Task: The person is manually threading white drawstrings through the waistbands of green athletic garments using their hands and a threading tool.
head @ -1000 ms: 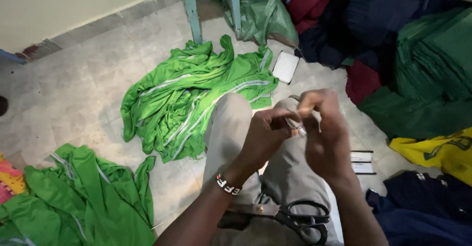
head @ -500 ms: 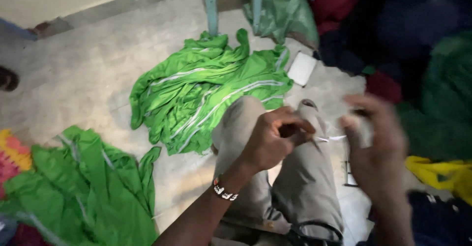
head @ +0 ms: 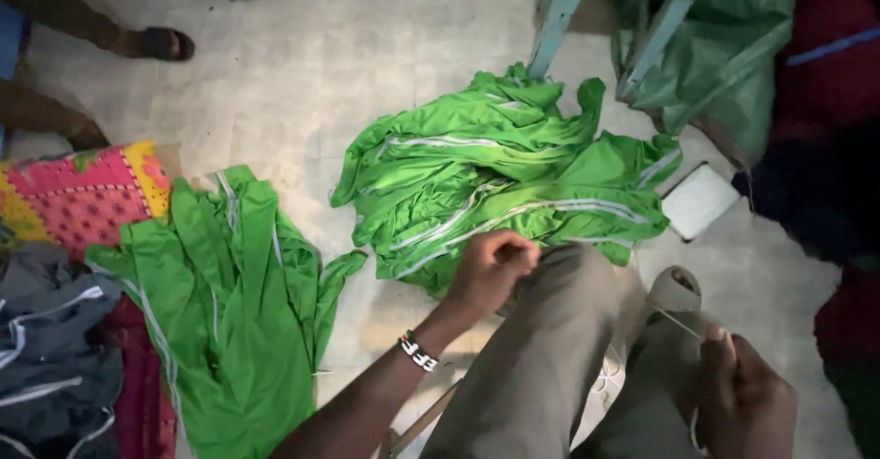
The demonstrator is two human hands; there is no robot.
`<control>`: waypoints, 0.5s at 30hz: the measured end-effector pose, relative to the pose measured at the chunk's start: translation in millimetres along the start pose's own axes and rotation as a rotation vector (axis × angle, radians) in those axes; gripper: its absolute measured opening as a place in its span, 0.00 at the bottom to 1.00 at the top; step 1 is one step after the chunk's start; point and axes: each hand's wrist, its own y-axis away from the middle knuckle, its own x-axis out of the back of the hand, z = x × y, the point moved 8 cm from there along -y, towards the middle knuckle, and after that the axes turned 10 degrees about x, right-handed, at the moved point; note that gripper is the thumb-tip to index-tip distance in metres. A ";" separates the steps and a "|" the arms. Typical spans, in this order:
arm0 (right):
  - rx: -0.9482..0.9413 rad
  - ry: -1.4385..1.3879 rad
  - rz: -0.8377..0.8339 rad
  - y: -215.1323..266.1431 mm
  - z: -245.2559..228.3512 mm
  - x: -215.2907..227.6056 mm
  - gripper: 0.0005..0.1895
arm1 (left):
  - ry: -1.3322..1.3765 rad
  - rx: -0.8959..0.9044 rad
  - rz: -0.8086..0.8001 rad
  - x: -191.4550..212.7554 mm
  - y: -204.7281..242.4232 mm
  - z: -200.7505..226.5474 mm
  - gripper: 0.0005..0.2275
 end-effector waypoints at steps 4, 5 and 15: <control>0.242 -0.230 0.107 -56.1 152.6 -16.9 0.17 | -0.170 0.024 0.180 50.4 -38.0 -68.5 0.03; 0.234 -0.232 0.096 -72.5 189.4 -15.0 0.17 | -0.259 0.129 0.199 63.1 -50.1 -98.9 0.04; 0.087 -0.242 0.115 -148.5 362.1 62.8 0.13 | -1.334 0.444 0.179 168.8 -194.8 -140.3 0.21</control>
